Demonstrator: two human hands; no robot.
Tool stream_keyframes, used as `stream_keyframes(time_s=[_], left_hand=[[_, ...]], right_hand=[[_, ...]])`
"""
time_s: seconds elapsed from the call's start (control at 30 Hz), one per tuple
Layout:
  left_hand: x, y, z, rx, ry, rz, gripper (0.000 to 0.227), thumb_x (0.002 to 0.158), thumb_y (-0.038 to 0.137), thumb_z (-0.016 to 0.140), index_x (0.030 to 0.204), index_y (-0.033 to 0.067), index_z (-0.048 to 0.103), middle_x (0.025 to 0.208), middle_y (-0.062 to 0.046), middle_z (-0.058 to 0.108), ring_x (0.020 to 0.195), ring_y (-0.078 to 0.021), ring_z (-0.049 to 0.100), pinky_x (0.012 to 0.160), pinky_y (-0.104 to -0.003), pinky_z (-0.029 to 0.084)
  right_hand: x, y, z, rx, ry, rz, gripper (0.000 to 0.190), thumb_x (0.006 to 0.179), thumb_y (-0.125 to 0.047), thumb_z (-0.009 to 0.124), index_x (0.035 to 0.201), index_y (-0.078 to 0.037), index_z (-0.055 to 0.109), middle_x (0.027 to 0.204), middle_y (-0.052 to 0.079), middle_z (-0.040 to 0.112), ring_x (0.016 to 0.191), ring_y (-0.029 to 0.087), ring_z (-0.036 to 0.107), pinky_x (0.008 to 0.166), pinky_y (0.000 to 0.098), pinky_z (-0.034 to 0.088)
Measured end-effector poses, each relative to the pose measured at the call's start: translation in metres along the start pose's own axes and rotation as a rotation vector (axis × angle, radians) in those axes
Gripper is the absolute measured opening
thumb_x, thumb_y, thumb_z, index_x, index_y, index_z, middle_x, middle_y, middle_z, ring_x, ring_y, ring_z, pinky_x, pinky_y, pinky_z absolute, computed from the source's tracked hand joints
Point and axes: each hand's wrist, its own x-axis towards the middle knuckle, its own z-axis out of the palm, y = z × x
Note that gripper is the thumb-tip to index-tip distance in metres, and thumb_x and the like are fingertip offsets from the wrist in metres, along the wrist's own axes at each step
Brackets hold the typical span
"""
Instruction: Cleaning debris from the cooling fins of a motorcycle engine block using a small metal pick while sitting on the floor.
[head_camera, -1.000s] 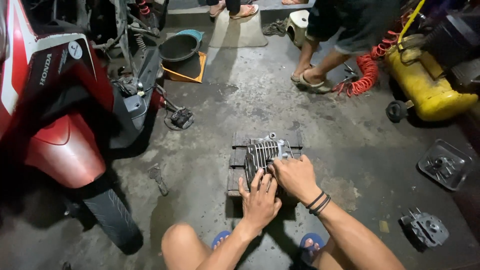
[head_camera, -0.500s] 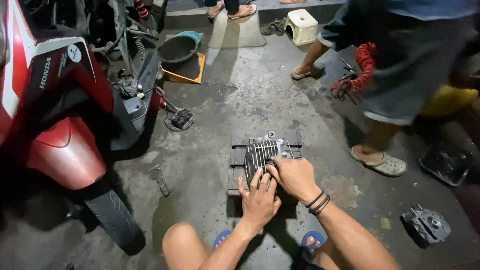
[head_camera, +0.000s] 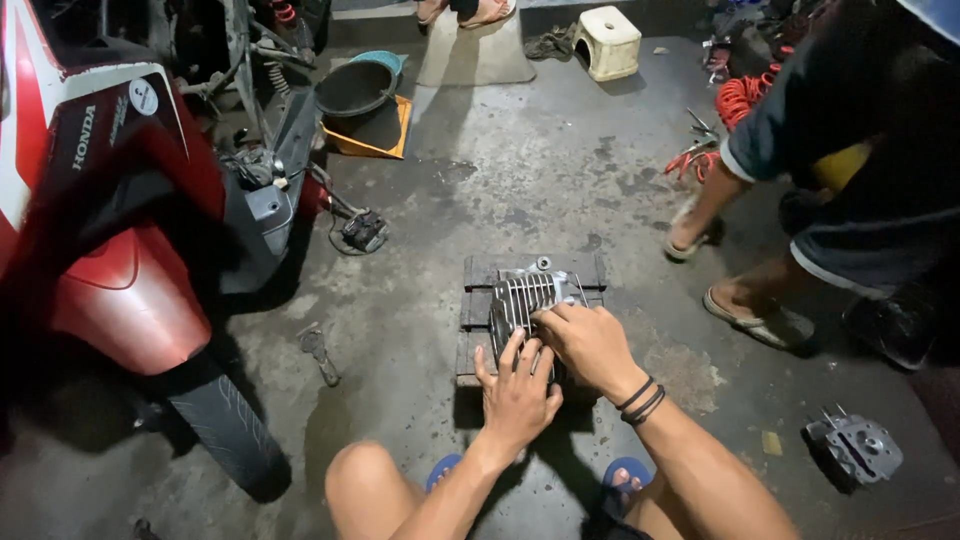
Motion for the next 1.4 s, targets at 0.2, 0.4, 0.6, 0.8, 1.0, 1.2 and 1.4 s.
stream_keyframes(time_s=[0.2,0.4,0.6,0.8,1.0,1.2,1.4], left_hand=[[0.003,-0.001,0.0,-0.007,0.001,-0.011,0.045,0.08,0.032,0.071,0.122,0.0156,0.064,0.133,-0.004,0.059,0.144,-0.0255,0.038,0.112,-0.068,0.015],[0.004,-0.002,-0.002,-0.004,-0.005,-0.001,0.046,0.081,0.034,0.07,0.122,0.0142,0.065,0.133,-0.005,0.059,0.143,-0.0269,0.039,0.111,-0.069,0.015],[-0.003,-0.005,0.018,-0.013,0.047,-0.012,0.06,0.067,0.038,0.071,0.122,0.0158,0.062,0.126,-0.008,0.059,0.141,-0.0292,0.042,0.106,-0.072,0.013],[0.001,-0.006,0.015,-0.009,0.049,-0.019,0.063,0.063,0.038,0.074,0.122,0.0169,0.062,0.124,-0.007,0.059,0.14,-0.0294,0.042,0.105,-0.073,0.013],[0.009,-0.01,0.011,-0.047,-0.019,-0.05,0.063,0.068,0.037,0.075,0.126,0.0165,0.06,0.124,-0.008,0.059,0.141,-0.0309,0.039,0.106,-0.074,0.009],[0.034,-0.019,0.003,-0.12,-0.127,-0.117,0.068,0.067,0.036,0.078,0.13,0.0158,0.059,0.127,-0.01,0.058,0.141,-0.0343,0.038,0.105,-0.077,0.008],[0.046,-0.031,0.002,-0.187,-0.235,-0.155,0.064,0.073,0.037,0.075,0.13,0.0145,0.059,0.126,-0.01,0.057,0.142,-0.0358,0.035,0.105,-0.078,0.006]], right_hand=[[0.005,0.009,0.006,-0.06,-0.028,-0.063,0.024,0.098,-0.027,0.064,0.12,-0.019,0.066,0.095,-0.001,0.067,0.078,0.022,0.065,0.056,0.039,0.049],[0.005,0.01,0.014,-0.158,0.052,-0.061,0.005,0.094,-0.021,0.064,0.099,-0.024,0.064,0.082,-0.007,0.063,0.069,0.018,0.058,0.059,0.0362,0.033],[0.002,0.027,0.053,-0.183,0.208,-0.062,0.016,0.099,-0.043,0.053,0.092,-0.029,0.055,0.076,-0.009,0.054,0.076,0.014,0.062,0.072,0.0318,0.041],[0.012,0.01,0.031,-0.129,0.227,0.027,0.017,0.099,-0.042,0.06,0.089,-0.029,0.056,0.072,-0.011,0.056,0.074,0.013,0.063,0.071,0.0313,0.04],[0.012,0.011,0.013,0.11,0.196,0.191,0.033,0.1,-0.043,0.062,0.076,-0.021,0.056,0.059,0.0,0.056,0.061,0.025,0.067,0.057,0.0333,0.046],[0.003,0.025,-0.002,0.289,0.229,0.388,0.031,0.099,-0.034,0.07,0.074,-0.018,0.061,0.055,-0.002,0.059,0.055,0.023,0.065,0.053,0.0276,0.046],[-0.009,0.054,-0.009,0.416,0.327,0.444,0.02,0.094,-0.024,0.078,0.082,-0.01,0.069,0.064,0.012,0.067,0.068,0.035,0.07,0.057,0.0354,0.05]])
